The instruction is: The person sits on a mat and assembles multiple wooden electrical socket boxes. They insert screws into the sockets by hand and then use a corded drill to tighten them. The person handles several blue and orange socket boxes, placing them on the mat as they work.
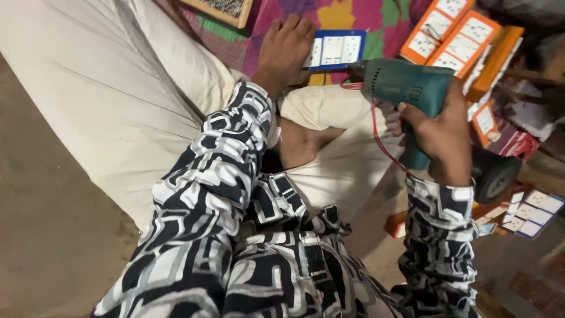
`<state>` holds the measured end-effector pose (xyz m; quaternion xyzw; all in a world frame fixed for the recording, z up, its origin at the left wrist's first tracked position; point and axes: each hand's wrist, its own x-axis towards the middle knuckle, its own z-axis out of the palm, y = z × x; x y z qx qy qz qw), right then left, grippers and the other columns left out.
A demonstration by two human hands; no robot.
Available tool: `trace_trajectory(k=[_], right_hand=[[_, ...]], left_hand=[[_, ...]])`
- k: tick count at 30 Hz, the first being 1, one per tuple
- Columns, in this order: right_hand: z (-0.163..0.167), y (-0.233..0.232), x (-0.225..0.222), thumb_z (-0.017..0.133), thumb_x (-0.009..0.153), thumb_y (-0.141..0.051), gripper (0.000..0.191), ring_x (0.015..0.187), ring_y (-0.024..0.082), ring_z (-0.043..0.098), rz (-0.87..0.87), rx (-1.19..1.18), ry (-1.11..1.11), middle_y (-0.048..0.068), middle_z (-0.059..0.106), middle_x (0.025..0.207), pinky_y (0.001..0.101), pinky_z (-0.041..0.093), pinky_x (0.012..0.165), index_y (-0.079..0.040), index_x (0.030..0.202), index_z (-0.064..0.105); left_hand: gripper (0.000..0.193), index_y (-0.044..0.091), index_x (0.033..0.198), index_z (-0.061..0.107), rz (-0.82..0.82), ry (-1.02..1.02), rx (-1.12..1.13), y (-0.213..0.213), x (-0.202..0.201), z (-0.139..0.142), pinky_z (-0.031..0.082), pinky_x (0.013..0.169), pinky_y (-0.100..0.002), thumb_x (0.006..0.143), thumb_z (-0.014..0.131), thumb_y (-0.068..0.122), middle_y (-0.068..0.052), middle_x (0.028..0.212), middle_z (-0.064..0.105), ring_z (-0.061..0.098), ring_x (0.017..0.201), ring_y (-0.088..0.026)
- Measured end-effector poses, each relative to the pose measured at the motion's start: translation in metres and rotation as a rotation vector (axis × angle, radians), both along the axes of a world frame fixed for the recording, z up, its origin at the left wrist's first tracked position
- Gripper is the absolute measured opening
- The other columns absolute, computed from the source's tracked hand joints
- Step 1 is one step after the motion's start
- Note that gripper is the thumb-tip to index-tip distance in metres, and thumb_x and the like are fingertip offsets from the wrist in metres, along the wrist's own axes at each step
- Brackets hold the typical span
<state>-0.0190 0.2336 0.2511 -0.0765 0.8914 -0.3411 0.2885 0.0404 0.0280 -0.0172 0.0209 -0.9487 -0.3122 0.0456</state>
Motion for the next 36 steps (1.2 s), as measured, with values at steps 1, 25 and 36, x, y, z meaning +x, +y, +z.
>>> trace_trajectory(k=[1,25,36], right_hand=[[-0.003,0.005,0.000,0.068,0.094,0.006,0.043,0.071,0.023,0.070,-0.112,0.004,-0.055,0.015,0.068,0.098,0.0354,0.057,0.054,0.001,0.129,0.043],[-0.266,-0.007,-0.057,0.058,0.093,-0.017,0.053,0.109,0.036,0.071,-0.939,-1.416,-0.803,0.026,0.067,0.123,0.0465,0.056,0.098,0.011,0.137,0.049],[-0.158,-0.045,-0.014,0.086,0.088,-0.032,0.071,0.121,0.041,0.059,-0.422,0.124,0.498,0.027,0.061,0.130,0.0489,0.046,0.104,0.008,0.136,0.053]], left_hand=[[0.076,0.006,0.122,0.063,-0.007,-0.026,0.008,0.000,-0.001,0.002,0.041,0.101,-0.051,0.056,0.090,0.033,-0.011,0.120,0.059,0.051,0.123,-0.031],[0.049,-0.009,0.125,0.059,0.300,0.530,1.746,-0.107,0.025,0.205,0.061,0.084,-0.038,0.105,0.070,0.034,-0.017,0.108,0.071,0.072,0.098,-0.026],[0.070,0.005,0.149,0.052,0.284,0.428,1.831,-0.092,0.047,0.243,0.056,0.101,-0.036,0.097,0.072,0.048,-0.007,0.120,0.068,0.068,0.111,-0.019]])
